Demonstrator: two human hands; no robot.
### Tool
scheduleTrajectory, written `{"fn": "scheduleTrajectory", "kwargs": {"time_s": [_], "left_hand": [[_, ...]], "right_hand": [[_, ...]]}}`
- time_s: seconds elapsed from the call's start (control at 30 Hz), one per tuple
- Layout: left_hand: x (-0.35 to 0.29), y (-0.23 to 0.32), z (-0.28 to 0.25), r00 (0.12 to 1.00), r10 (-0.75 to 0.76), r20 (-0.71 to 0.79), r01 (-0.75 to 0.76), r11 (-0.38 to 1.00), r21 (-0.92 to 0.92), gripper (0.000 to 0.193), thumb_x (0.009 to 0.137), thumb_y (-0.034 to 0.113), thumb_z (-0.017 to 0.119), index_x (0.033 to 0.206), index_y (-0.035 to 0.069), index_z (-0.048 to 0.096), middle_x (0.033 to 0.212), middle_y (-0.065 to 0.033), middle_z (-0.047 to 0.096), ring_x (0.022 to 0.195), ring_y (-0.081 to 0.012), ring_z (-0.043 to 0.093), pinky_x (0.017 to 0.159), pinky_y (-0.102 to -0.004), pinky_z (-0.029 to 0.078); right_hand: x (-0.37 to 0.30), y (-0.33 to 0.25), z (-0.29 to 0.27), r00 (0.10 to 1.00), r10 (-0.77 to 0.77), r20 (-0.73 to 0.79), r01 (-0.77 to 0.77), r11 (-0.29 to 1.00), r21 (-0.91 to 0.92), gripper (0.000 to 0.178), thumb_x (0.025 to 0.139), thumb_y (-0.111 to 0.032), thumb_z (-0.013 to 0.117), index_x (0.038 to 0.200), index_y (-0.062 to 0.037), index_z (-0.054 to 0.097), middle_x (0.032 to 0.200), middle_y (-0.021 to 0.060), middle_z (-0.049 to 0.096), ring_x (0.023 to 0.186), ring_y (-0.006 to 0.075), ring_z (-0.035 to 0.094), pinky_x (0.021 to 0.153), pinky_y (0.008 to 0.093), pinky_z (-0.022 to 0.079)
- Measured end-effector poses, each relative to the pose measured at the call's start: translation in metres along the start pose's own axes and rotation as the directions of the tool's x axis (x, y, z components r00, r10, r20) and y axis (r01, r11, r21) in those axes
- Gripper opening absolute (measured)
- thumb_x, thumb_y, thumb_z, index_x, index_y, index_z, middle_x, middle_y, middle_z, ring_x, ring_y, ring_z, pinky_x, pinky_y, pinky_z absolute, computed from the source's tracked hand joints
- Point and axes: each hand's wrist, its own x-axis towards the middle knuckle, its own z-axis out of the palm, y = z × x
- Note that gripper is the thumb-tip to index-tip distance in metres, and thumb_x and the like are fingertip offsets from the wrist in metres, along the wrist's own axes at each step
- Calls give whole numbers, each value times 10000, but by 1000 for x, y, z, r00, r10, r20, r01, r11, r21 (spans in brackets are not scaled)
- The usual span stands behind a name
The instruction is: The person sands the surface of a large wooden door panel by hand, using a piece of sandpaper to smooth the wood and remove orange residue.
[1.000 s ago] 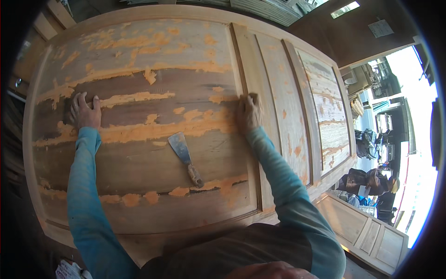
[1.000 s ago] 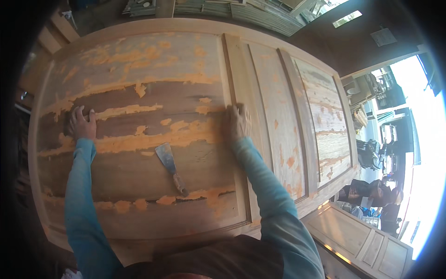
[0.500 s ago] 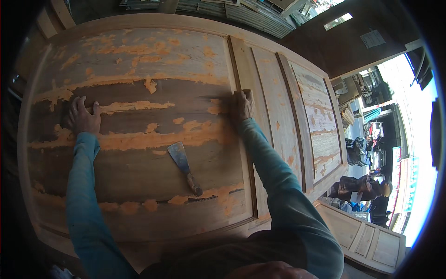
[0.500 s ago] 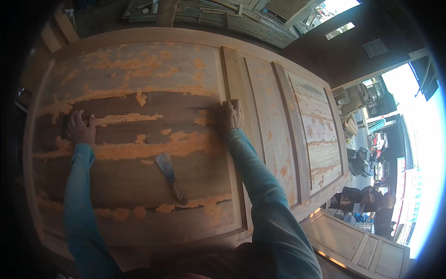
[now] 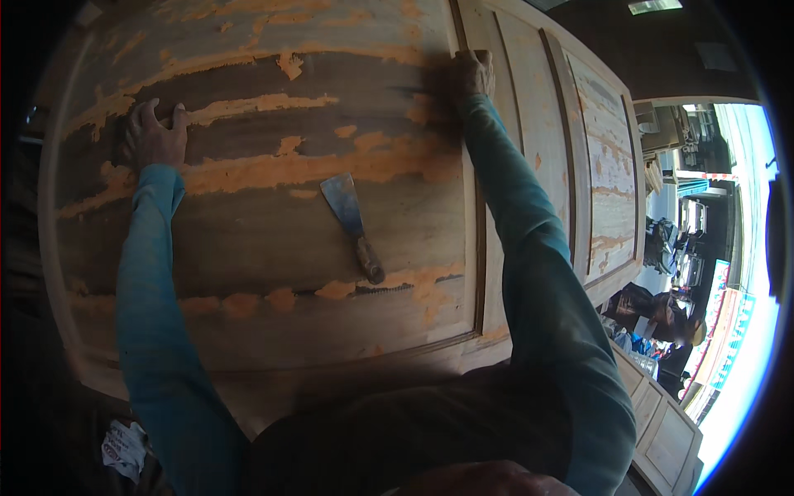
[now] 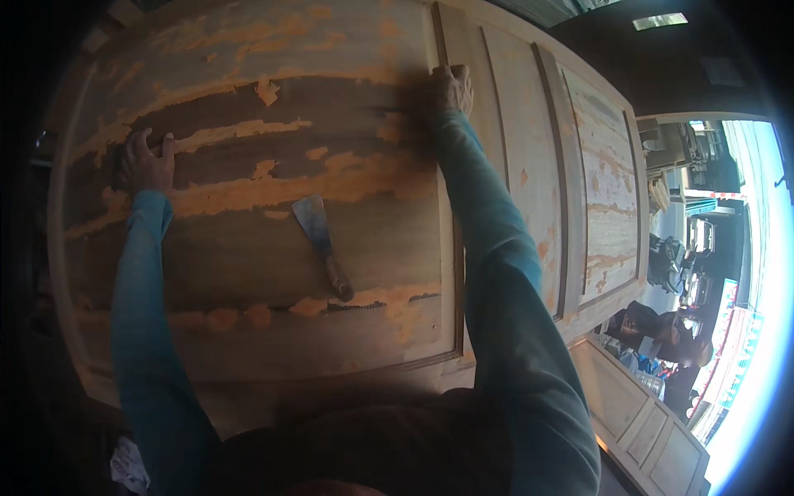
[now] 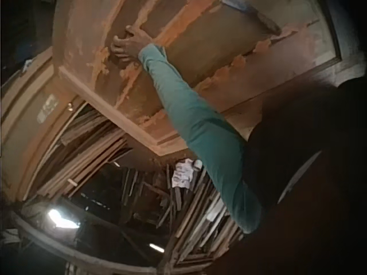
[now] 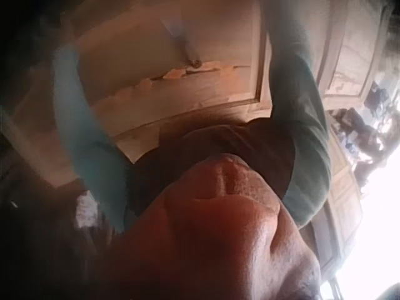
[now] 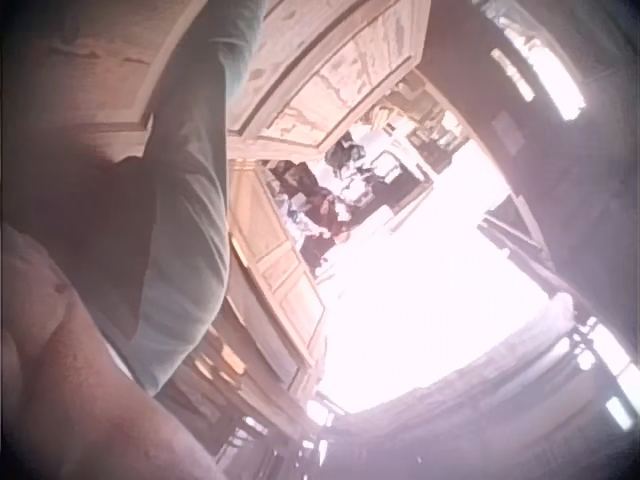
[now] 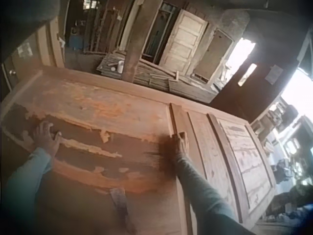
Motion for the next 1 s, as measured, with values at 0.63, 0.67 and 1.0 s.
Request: {"fn": "scheduleTrajectory", "kwargs": {"time_s": [0.63, 0.67, 1.0], "left_hand": [[10, -21, 14, 998, -37, 55, 41, 997, -73, 701, 866, 652, 527, 1428, 234, 499, 1551, -124, 373, 1470, -342, 265, 1194, -553, 162], [9, -19, 14, 997, -56, 59, 61, 996, -69, 700, 865, 651, 529, 1427, 236, 501, 1552, -123, 374, 1469, -342, 267, 1194, -552, 162], [23, -7, 36, 1000, 17, 12, -16, 996, -92, 666, 872, 614, 550, 1408, 221, 517, 1536, -123, 397, 1447, -341, 312, 1190, -537, 192]], "right_hand": [[-242, 24, -103, 994, -100, 35, 96, 989, 108, 169, 938, -134, 604, 1064, -50, 679, 1138, 218, 573, 979, 399, 621, 858, 456, 520], [-289, 31, -125, 993, -97, 69, 90, 990, 108, 157, 929, -132, 596, 1052, -89, 683, 1138, 169, 574, 982, 371, 608, 840, 492, 499], [-254, 26, -111, 1000, 4, -28, -2, 998, 58, 202, 921, -122, 602, 1111, -89, 663, 1121, 150, 577, 991, 352, 599, 842, 461, 490]]}}
